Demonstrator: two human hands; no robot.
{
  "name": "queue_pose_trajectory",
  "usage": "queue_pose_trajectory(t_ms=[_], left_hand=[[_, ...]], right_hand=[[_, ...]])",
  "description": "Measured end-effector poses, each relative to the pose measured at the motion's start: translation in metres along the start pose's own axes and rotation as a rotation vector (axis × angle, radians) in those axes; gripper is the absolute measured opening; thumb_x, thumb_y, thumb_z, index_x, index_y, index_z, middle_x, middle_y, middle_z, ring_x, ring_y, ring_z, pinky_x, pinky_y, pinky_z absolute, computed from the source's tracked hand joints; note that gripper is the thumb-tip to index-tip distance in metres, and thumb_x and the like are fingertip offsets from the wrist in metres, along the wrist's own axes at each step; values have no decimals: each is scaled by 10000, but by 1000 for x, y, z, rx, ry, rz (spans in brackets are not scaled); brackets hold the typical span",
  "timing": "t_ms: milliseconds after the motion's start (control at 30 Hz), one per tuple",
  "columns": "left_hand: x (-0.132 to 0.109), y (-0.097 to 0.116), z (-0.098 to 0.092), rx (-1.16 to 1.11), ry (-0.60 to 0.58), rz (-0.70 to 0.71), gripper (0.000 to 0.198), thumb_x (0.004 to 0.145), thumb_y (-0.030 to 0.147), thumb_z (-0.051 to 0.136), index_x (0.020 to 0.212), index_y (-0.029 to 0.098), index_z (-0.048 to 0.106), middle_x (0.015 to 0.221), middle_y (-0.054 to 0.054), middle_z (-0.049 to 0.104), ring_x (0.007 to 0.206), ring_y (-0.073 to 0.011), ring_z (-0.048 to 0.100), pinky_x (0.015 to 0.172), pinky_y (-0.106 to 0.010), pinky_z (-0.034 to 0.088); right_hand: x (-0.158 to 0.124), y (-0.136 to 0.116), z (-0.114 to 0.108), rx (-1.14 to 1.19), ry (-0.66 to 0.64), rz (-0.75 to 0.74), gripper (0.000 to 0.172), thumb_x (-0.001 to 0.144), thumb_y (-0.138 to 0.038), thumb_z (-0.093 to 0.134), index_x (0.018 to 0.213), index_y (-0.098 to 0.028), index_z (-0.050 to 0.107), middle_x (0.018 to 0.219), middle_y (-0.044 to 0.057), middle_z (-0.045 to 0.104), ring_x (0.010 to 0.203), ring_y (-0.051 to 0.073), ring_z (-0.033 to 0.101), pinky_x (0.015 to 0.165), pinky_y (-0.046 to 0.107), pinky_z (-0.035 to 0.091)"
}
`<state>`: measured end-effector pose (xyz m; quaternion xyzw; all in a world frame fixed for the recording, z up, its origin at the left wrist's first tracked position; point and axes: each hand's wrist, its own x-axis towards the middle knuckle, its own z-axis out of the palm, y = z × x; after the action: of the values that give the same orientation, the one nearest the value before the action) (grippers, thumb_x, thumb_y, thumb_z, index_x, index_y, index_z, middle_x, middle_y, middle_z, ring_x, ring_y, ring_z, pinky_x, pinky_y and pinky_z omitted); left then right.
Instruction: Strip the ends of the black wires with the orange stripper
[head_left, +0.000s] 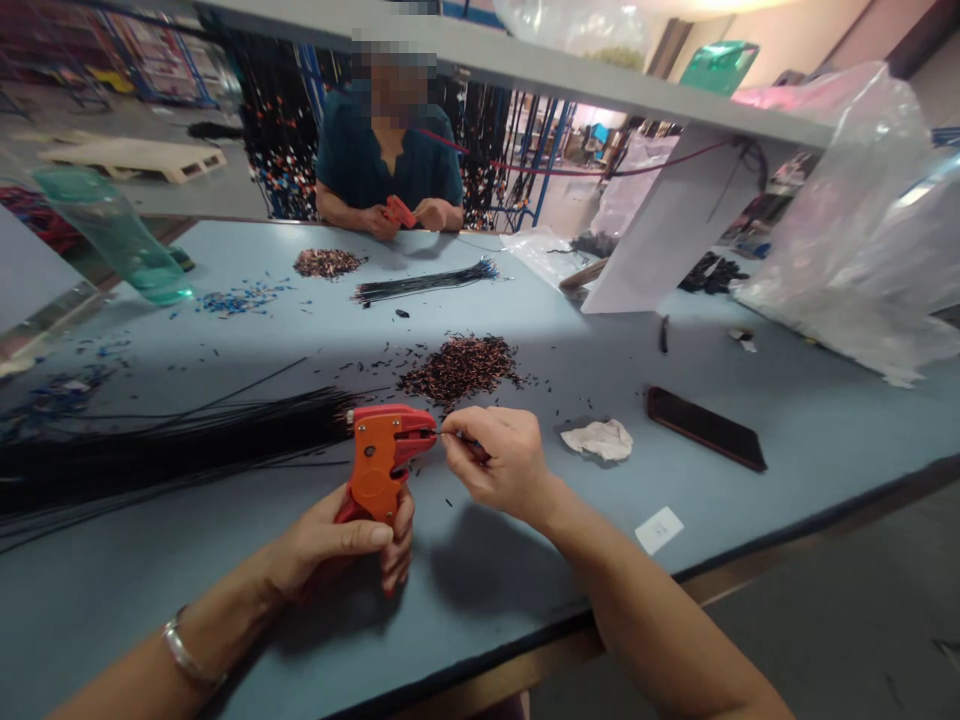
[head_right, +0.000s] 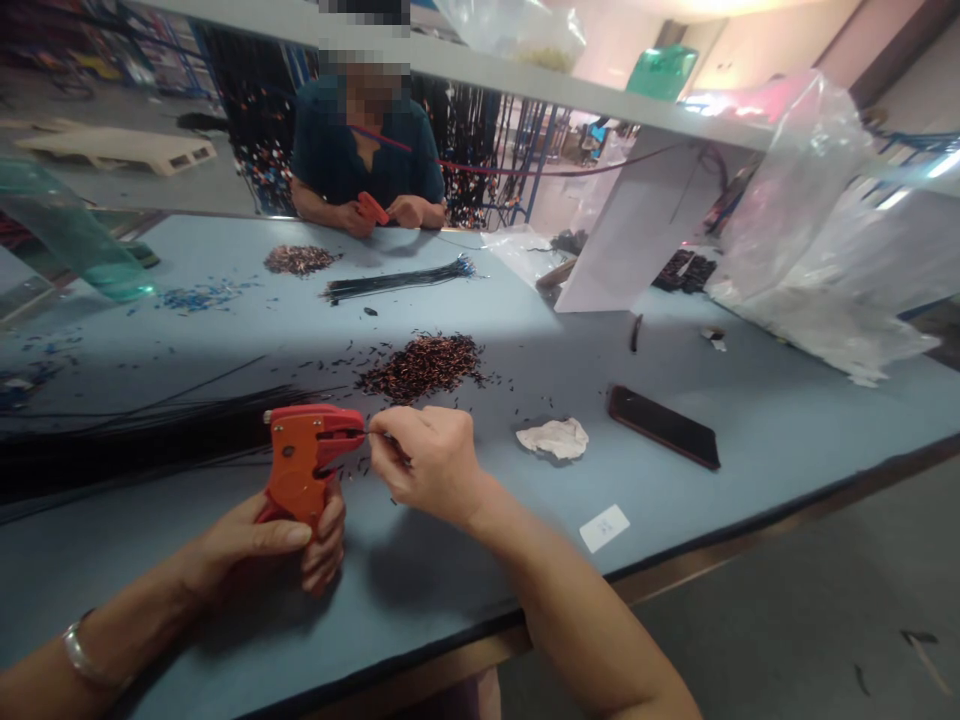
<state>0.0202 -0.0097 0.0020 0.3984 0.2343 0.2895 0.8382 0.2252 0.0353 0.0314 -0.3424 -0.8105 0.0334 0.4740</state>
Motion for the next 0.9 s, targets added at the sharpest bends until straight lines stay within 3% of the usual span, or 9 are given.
queue_pose_trajectory(t_ms=[233,533,900], left_hand=[[-1,2,1,11,-1,-9,246,748,321,717,791,141,554,640,-20,556,587,-165,554,608,-330,462],[0,3,0,34,11,-15,237,757,327,707,784,147,554,641,-17,560,596,-171,560,618,-338,470],[0,-1,0,27,49,-34,296,757,350,722,697,149,513,564,4,532,496,-145,565,522,-284,477]], right_hand=[[1,-3,0,8,18,44,152,847,-166,494,743,-192,601,531,-41,557,461,75,443,512,210,358],[-1,2,3,28,49,-47,140,842,-127,498,754,-186,590,538,-45,549,469,74,420,522,212,342],[0,5,3,66,22,-44,142,861,-134,490,771,-186,587,570,-25,588,492,83,451,530,217,356]])
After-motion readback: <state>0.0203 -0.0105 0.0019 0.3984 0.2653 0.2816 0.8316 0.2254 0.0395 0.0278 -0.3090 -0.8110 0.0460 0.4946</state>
